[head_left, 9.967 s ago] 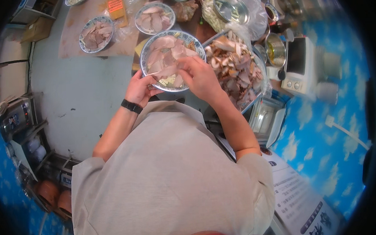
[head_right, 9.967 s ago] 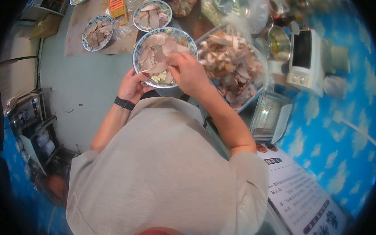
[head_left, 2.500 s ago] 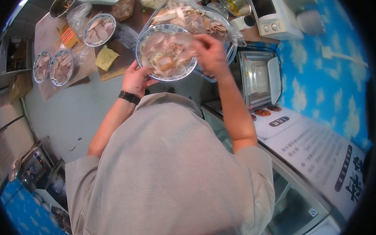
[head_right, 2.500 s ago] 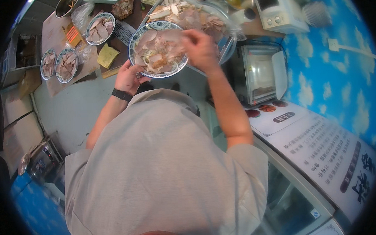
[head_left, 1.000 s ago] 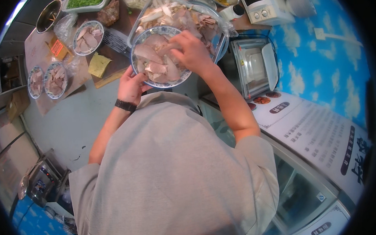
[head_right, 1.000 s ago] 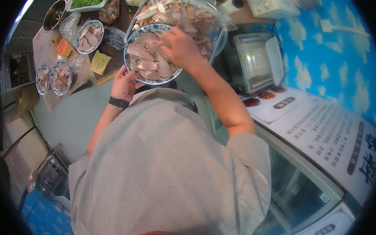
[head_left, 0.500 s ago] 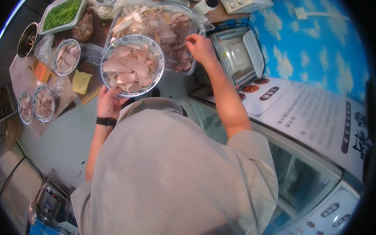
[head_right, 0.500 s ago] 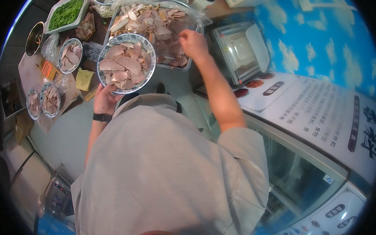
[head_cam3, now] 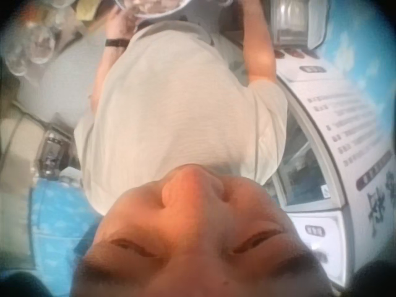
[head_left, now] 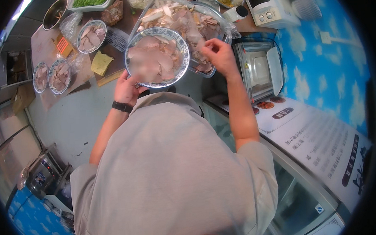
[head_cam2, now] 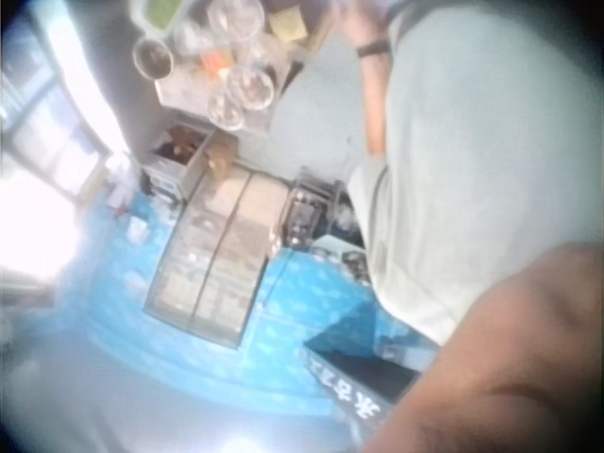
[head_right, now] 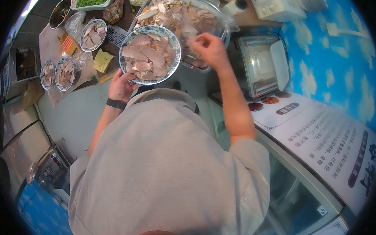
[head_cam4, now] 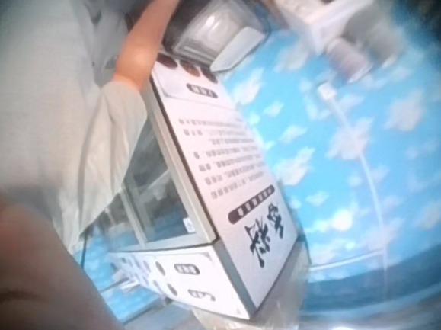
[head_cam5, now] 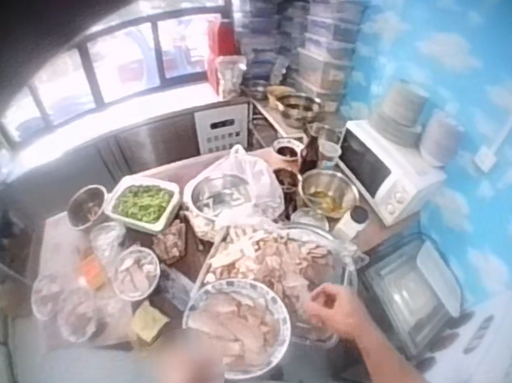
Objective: The person assembles multiple noodle bowls by layering ingredients. They place thick noodles into bowls, add thin noodles, then add sliced meat and mushrooms. Finally, they ladle hot broth from a large pot into each bowl.
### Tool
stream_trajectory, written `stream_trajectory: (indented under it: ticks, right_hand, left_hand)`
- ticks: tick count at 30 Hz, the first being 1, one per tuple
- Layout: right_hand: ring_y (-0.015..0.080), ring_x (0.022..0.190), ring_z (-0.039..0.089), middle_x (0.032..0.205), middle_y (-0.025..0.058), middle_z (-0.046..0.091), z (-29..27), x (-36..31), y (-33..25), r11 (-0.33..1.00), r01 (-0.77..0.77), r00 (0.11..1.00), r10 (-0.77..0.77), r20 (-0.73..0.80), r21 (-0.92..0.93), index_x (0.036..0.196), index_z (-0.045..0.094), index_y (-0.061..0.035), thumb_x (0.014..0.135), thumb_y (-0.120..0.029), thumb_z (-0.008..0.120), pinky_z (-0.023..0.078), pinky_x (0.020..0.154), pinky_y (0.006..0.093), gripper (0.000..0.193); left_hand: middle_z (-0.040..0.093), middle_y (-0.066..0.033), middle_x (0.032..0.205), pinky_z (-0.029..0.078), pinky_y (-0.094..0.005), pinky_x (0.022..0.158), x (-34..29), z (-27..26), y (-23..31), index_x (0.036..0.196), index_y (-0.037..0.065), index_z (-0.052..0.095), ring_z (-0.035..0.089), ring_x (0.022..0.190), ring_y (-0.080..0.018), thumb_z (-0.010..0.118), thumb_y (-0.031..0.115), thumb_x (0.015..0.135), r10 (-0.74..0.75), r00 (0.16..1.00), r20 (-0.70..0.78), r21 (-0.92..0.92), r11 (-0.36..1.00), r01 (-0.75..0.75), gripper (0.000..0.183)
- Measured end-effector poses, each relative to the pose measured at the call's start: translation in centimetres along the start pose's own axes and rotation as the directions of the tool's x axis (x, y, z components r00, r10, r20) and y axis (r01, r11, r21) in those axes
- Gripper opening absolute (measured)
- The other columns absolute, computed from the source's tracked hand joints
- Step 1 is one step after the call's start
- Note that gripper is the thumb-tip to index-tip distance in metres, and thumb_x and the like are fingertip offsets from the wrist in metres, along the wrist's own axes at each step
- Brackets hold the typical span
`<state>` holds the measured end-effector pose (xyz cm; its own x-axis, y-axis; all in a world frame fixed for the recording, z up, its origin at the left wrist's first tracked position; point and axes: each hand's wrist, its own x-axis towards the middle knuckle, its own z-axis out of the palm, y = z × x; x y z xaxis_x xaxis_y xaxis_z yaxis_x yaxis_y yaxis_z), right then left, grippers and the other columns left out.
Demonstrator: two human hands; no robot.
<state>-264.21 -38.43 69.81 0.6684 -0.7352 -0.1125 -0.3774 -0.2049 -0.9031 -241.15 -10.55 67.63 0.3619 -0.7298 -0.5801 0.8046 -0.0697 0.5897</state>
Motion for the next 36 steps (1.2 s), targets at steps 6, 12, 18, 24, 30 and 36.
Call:
stream_trajectory:
  ticks: [6, 12, 18, 24, 30, 36]
  right_hand:
    - [0.0113, 0.074, 0.068, 0.084, 0.0047, 0.072, 6.5, 2.3, -6.2, 0.984, 0.138, 0.985, -0.125, 0.117, -0.116, 0.114, 0.071, -0.0015, 0.088, -0.017, 0.079, 0.054, 0.067, 0.0275, 0.03]
    - [0.0269, 0.09, 0.076, 0.097, 0.0141, 0.077, -0.2, 2.1, -2.8, 0.963, 0.014, 0.988, -0.055, -0.143, -0.27, 0.11, 0.073, -0.0049, 0.085, -0.016, 0.077, 0.059, 0.08, 0.0367, 0.027]
    - [0.0362, 0.101, 0.071, 0.098, 0.0166, 0.074, -0.4, -1.4, 5.7, 0.675, -0.097, 0.952, 0.278, 0.13, -0.731, 0.097, 0.071, -0.006, 0.083, -0.022, 0.08, 0.056, 0.086, 0.0474, 0.023]
    - [0.018, 0.074, 0.068, 0.082, 0.0086, 0.072, -2.1, -2.7, 7.5, 0.911, -0.108, 0.985, 0.152, 0.081, -0.398, 0.094, 0.071, -0.003, 0.083, -0.013, 0.079, 0.055, 0.072, 0.0323, 0.017]
    - [0.0089, 0.077, 0.061, 0.082, 0.0029, 0.067, -2.4, -1.1, 0.4, 0.998, -0.066, 0.99, 0.064, 0.128, 0.011, 0.1, 0.066, -0.0015, 0.093, -0.009, 0.07, 0.049, 0.069, 0.0265, 0.011]
    - [0.0049, 0.072, 0.055, 0.076, -0.0009, 0.062, 7.5, 0.1, -7.1, 0.979, -0.046, 0.854, -0.065, 0.517, 0.199, 0.111, 0.068, -0.0028, 0.096, -0.007, 0.067, 0.045, 0.063, 0.0237, 0.016]
  left_hand:
    - [0.068, -0.0121, 0.11, 0.067, -0.0359, 0.07, 0.2, 1.1, 0.2, 0.132, 0.002, 0.054, 0.072, 0.089, -0.0228, 0.051, -0.011, 0.087, -0.032, 0.999, -0.004, 0.017, 0.999, 0.032, 0.047]
    - [0.068, -0.0114, 0.112, 0.066, -0.0437, 0.077, 0.6, 0.0, -0.5, 0.129, 0.004, 0.055, 0.072, 0.094, -0.0254, 0.053, -0.009, 0.086, -0.061, 0.998, -0.009, 0.025, 0.998, 0.062, 0.045]
    - [0.067, -0.0115, 0.119, 0.065, -0.0447, 0.079, 0.1, 0.2, -1.4, 0.13, 0.005, 0.056, 0.07, 0.103, -0.0263, 0.053, -0.008, 0.087, -0.016, 0.998, -0.058, 0.027, 0.999, 0.018, 0.045]
    - [0.067, -0.0126, 0.113, 0.067, -0.039, 0.073, -0.7, 0.8, -1.8, 0.134, 0.003, 0.053, 0.071, 0.093, -0.0243, 0.056, -0.008, 0.088, 0.047, 0.995, -0.089, -0.017, 0.999, -0.049, 0.048]
    - [0.069, -0.0136, 0.115, 0.067, -0.0437, 0.079, -1.3, 1.8, -2.2, 0.13, 0.002, 0.056, 0.073, 0.095, -0.0268, 0.057, -0.008, 0.087, 0.025, 0.991, -0.133, -0.033, 0.999, -0.029, 0.045]
    - [0.068, -0.0102, 0.11, 0.065, -0.0411, 0.075, -2.7, 3.3, -2.0, 0.128, 0.005, 0.057, 0.072, 0.092, -0.0247, 0.058, -0.005, 0.088, 0.019, 0.972, -0.233, -0.028, 0.999, -0.026, 0.041]
